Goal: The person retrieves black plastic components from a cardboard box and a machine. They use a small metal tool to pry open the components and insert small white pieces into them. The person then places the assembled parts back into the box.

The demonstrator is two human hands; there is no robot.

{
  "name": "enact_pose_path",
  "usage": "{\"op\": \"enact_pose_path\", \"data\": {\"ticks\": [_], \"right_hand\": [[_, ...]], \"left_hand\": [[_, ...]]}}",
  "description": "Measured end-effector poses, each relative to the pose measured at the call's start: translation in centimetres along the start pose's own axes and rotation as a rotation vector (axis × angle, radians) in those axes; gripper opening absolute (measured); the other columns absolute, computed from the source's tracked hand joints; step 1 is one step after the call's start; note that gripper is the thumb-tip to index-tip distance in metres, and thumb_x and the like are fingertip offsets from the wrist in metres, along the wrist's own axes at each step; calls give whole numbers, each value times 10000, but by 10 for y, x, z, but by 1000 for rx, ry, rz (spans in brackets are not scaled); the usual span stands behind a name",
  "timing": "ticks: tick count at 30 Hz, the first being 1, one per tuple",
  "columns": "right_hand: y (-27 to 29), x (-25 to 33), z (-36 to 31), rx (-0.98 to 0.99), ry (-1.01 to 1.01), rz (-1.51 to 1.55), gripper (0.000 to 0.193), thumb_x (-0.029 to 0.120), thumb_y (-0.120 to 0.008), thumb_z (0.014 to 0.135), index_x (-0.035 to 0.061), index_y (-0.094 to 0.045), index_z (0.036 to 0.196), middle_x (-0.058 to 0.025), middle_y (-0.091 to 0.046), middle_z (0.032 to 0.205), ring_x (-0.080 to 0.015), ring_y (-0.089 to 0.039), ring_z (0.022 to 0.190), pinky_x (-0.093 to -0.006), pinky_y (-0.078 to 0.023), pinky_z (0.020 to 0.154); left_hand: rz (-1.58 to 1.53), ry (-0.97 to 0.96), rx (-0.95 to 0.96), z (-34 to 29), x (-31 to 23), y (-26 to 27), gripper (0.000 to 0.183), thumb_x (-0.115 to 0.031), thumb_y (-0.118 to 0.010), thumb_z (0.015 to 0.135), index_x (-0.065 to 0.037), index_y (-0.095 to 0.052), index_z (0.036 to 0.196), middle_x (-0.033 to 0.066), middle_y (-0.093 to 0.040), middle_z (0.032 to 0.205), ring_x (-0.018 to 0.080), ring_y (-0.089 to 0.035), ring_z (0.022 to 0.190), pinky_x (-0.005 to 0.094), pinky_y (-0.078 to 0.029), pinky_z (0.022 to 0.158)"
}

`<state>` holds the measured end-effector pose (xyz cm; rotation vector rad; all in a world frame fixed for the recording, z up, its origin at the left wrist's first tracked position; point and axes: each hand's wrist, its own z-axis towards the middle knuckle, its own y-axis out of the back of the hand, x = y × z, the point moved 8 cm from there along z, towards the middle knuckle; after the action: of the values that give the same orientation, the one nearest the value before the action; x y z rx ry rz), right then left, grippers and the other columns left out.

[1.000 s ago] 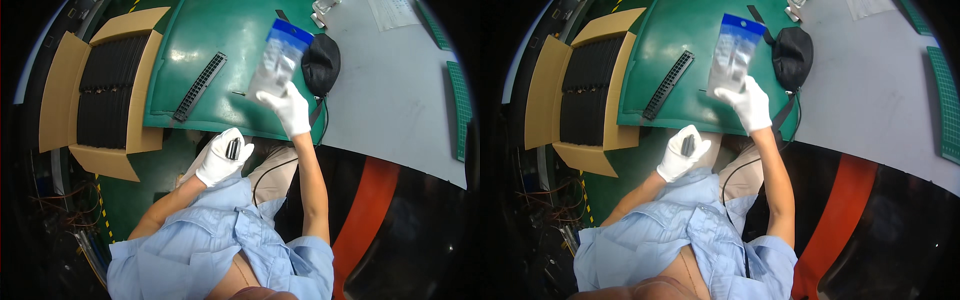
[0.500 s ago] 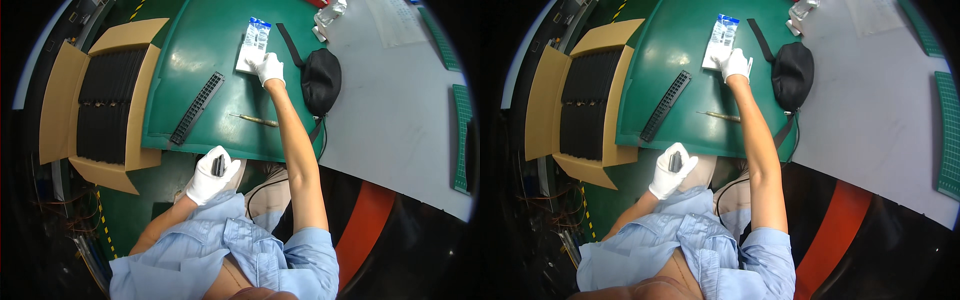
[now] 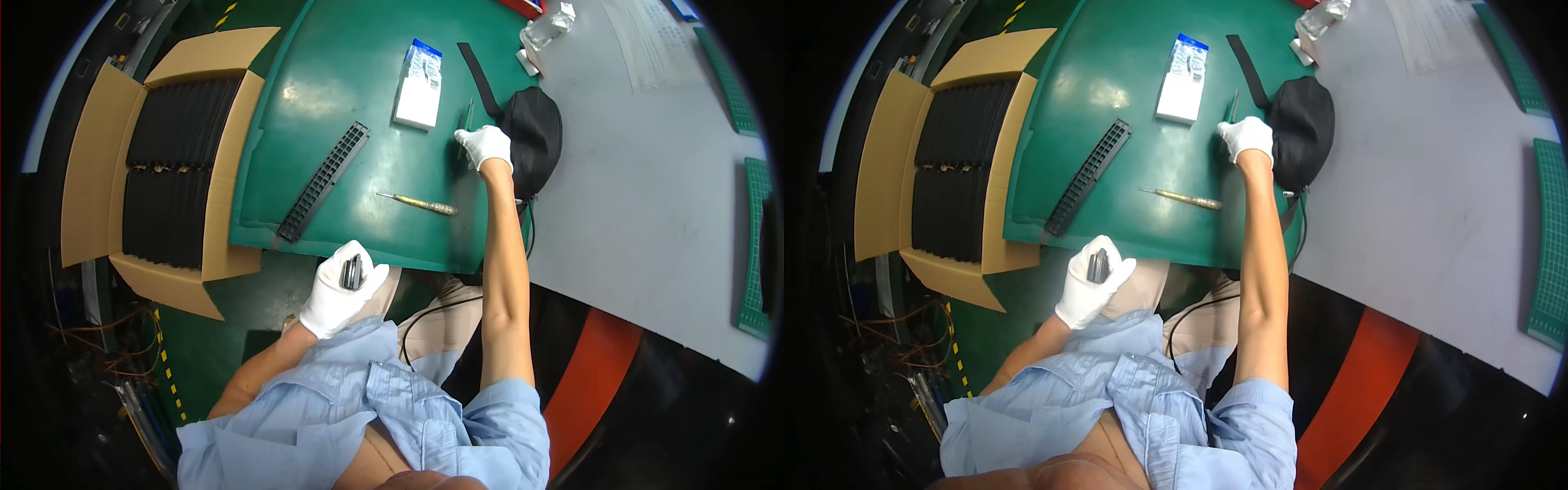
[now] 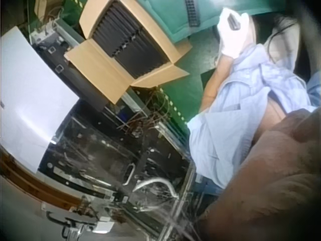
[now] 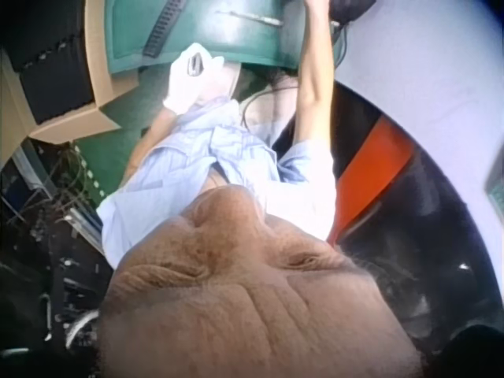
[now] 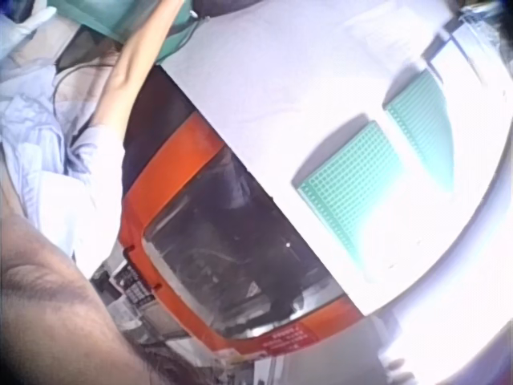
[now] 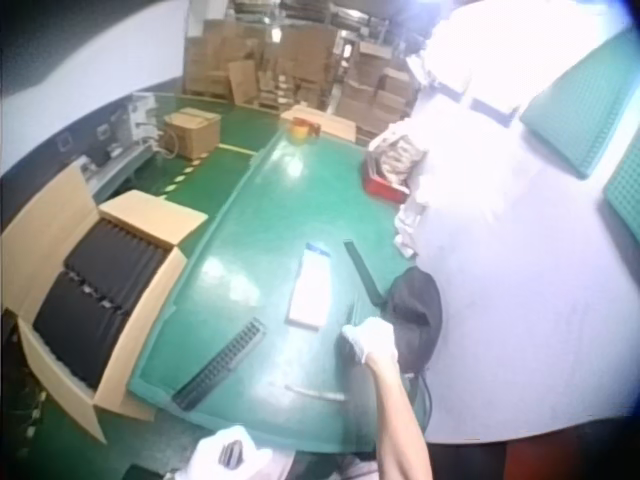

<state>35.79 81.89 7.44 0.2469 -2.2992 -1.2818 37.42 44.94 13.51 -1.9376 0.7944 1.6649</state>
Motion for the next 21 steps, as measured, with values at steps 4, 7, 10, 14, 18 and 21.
{"op": "enact_pose_path", "data": {"ticks": [4,7,10,14,18,21], "right_hand": [[20,79,-28,-256,283,-50,501,429,-735,825,-37,-718,1005,-278,-721,959,-417,-707,947,-454,-563,869],[-8,104,-10,-136,339,-162,496,422,-774,834,-26,-717,1040,-249,-726,1052,-410,-696,1008,-448,-559,900],[-10,98,-11,-164,352,-160,507,437,-776,842,0,-685,1083,-239,-707,1109,-396,-680,1047,-456,-543,911],[-6,79,-75,-287,522,-149,518,464,-765,857,-4,-660,1055,-244,-685,1043,-401,-671,983,-454,-524,871],[-49,30,-145,-79,646,-199,467,442,-796,825,68,-686,1082,-169,-664,1046,-369,-631,1017,-454,-512,888],[-65,6,-161,-168,738,-196,348,307,-812,803,97,-692,1054,-126,-677,1016,-337,-634,957,-439,-514,852]], "left_hand": [[-4,29,11,2,1,-3,256,-55,-747,897,-56,-502,823,7,-459,732,91,-412,657,263,-407,632],[-27,118,79,5,0,-11,253,-82,-745,903,-53,-505,829,26,-472,743,107,-434,665,270,-420,646],[5,45,56,3,-9,-11,258,-67,-758,907,-78,-524,799,-45,-458,727,39,-418,681,233,-379,633],[28,44,51,-2,-5,-7,259,-87,-769,900,-73,-532,797,-31,-455,744,57,-420,695,243,-385,649],[118,-96,90,-7,-24,-9,207,-80,-743,854,-56,-539,828,95,-508,757,263,-536,700,355,-464,686],[103,-339,157,-28,-85,-12,224,-57,-770,805,-86,-551,771,80,-537,757,274,-560,705,367,-448,661]]}}
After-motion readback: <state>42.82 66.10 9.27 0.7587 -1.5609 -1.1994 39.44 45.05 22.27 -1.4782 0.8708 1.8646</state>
